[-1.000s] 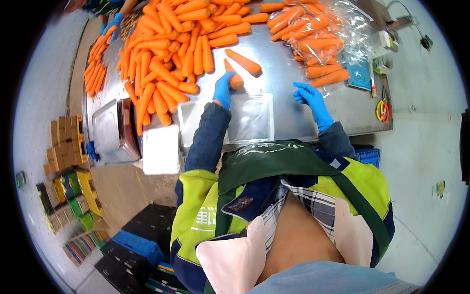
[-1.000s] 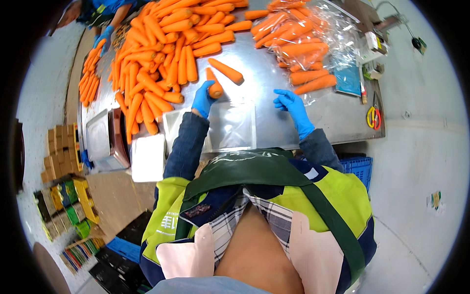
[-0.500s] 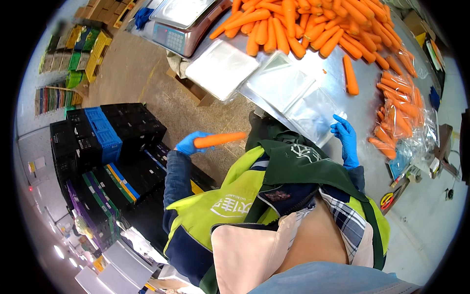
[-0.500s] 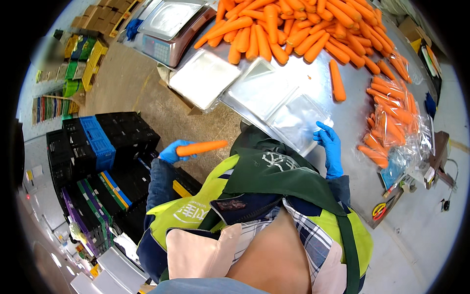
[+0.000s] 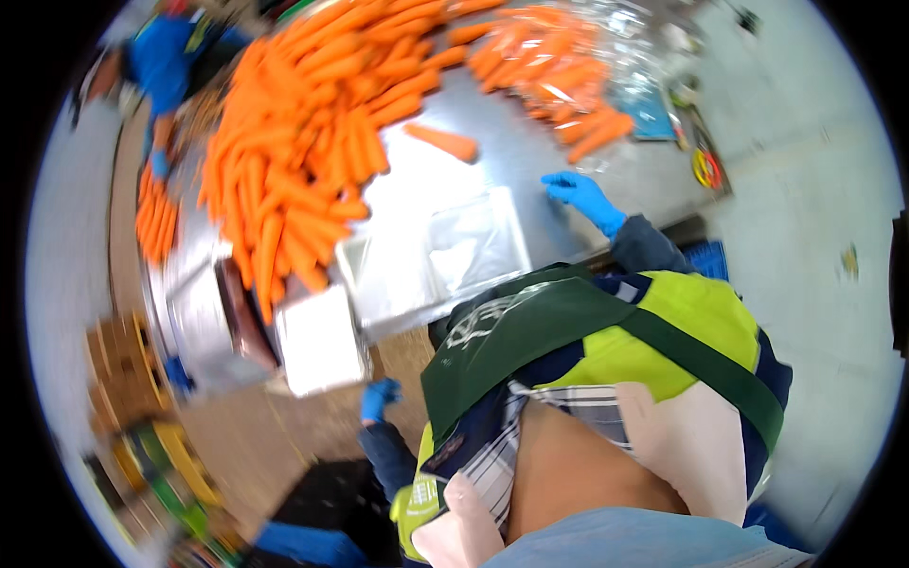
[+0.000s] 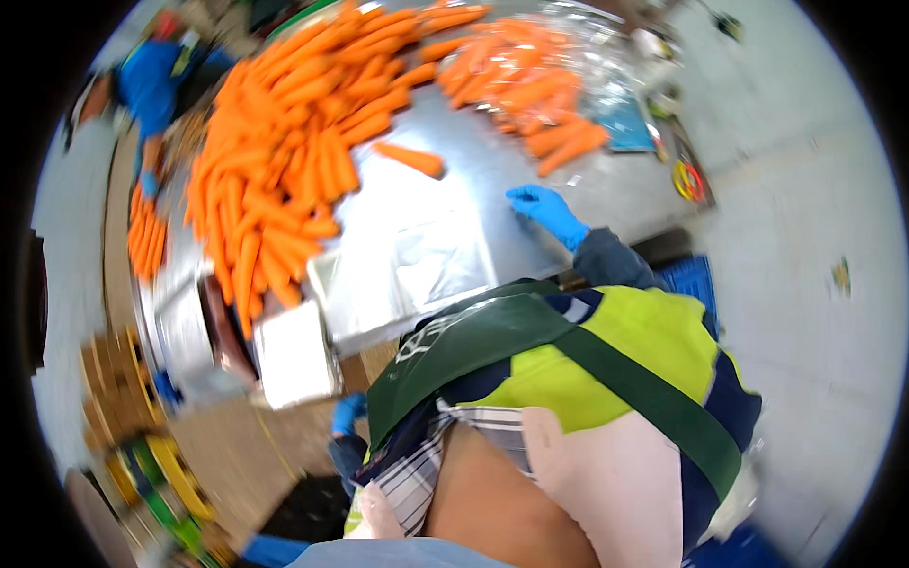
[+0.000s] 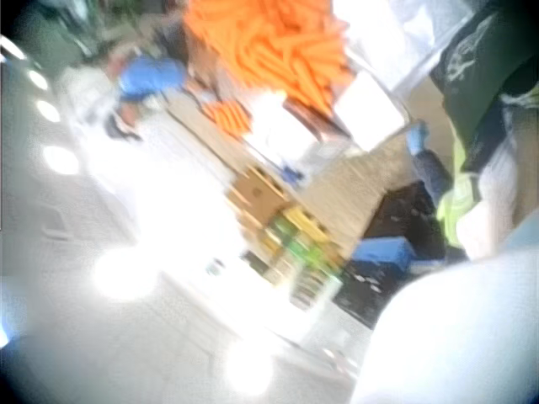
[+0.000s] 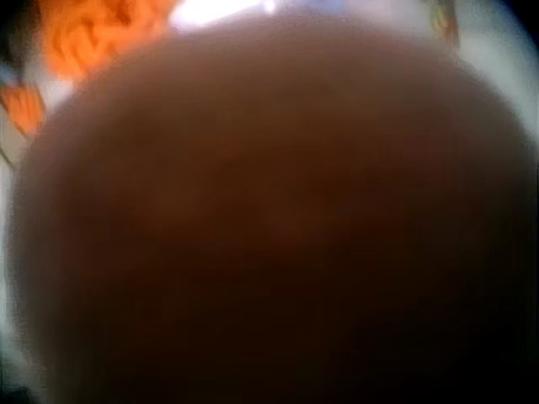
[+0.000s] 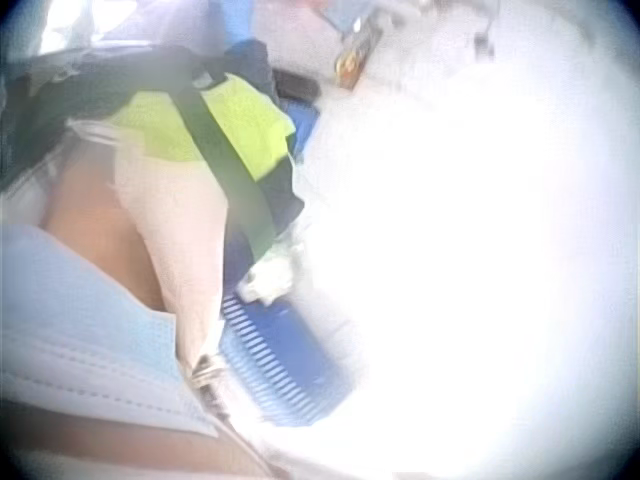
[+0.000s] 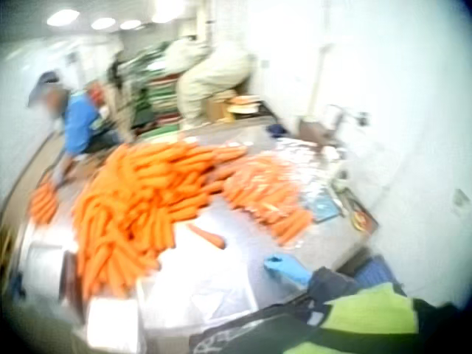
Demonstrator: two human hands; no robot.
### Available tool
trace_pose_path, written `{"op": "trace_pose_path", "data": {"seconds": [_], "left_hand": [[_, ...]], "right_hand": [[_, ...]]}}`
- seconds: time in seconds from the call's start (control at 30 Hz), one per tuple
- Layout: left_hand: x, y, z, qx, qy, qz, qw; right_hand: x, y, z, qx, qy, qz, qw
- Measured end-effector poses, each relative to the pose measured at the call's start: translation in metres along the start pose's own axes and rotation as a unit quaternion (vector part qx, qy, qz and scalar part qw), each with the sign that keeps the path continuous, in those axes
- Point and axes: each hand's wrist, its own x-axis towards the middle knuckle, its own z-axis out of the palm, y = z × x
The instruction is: The person sorts carrots into plastic bags by weight, placing them on a digital scale and then into bags on a metal table.
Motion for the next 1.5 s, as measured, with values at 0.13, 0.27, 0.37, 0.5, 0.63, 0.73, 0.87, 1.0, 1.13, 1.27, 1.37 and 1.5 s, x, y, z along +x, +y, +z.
{"op": "trace_pose_path", "data": {"seconds": [0.13,0.27,0.37,0.5,0.63,0.73,0.87,1.0,1.13,1.27,1.37,1.5], "left_hand": [[0.045,-0.013,-0.001,0.427,-0.155,0.06,0.889],[0.004,0.125,0.073,0.491,-0.158,0.181,0.837],[-0.048,0.209,0.135,0.501,-0.085,0.27,0.818],[-0.05,0.23,0.189,0.425,-0.086,0.302,0.849],[-0.032,0.25,0.247,0.441,-0.156,0.296,0.833],[-0.035,0.257,0.28,0.492,-0.16,0.333,0.788],[-0.042,0.276,0.295,0.501,-0.172,0.322,0.785],[-0.032,0.291,0.311,0.496,-0.22,0.331,0.772],[-0.032,0.308,0.335,0.499,-0.236,0.343,0.76],[-0.026,0.31,0.35,0.467,-0.286,0.311,0.777],[-0.02,0.308,0.353,0.448,-0.308,0.308,0.781],[-0.033,0.31,0.349,0.423,-0.295,0.306,0.801]], "right_hand": [[0.041,0.05,-0.091,0.04,0.143,-0.014,0.989],[0.066,0.065,-0.167,-0.037,0.298,-0.023,0.953],[0.113,0.06,-0.206,-0.138,0.412,-0.13,0.892],[0.154,0.01,-0.218,-0.119,0.44,-0.212,0.865],[0.211,0.046,-0.238,-0.154,0.254,-0.106,0.949],[0.204,0.036,-0.22,-0.199,0.193,-0.065,0.959],[0.136,0.034,-0.176,-0.248,0.25,-0.174,0.919],[0.065,0.026,-0.159,-0.301,0.242,-0.088,0.918],[0.057,-0.004,-0.183,-0.315,0.332,-0.115,0.882],[0.097,-0.043,-0.212,-0.123,0.336,-0.117,0.926],[0.179,-0.003,-0.234,0.073,0.282,-0.02,0.956],[0.235,0.032,-0.218,-0.024,0.298,-0.016,0.954]]}}
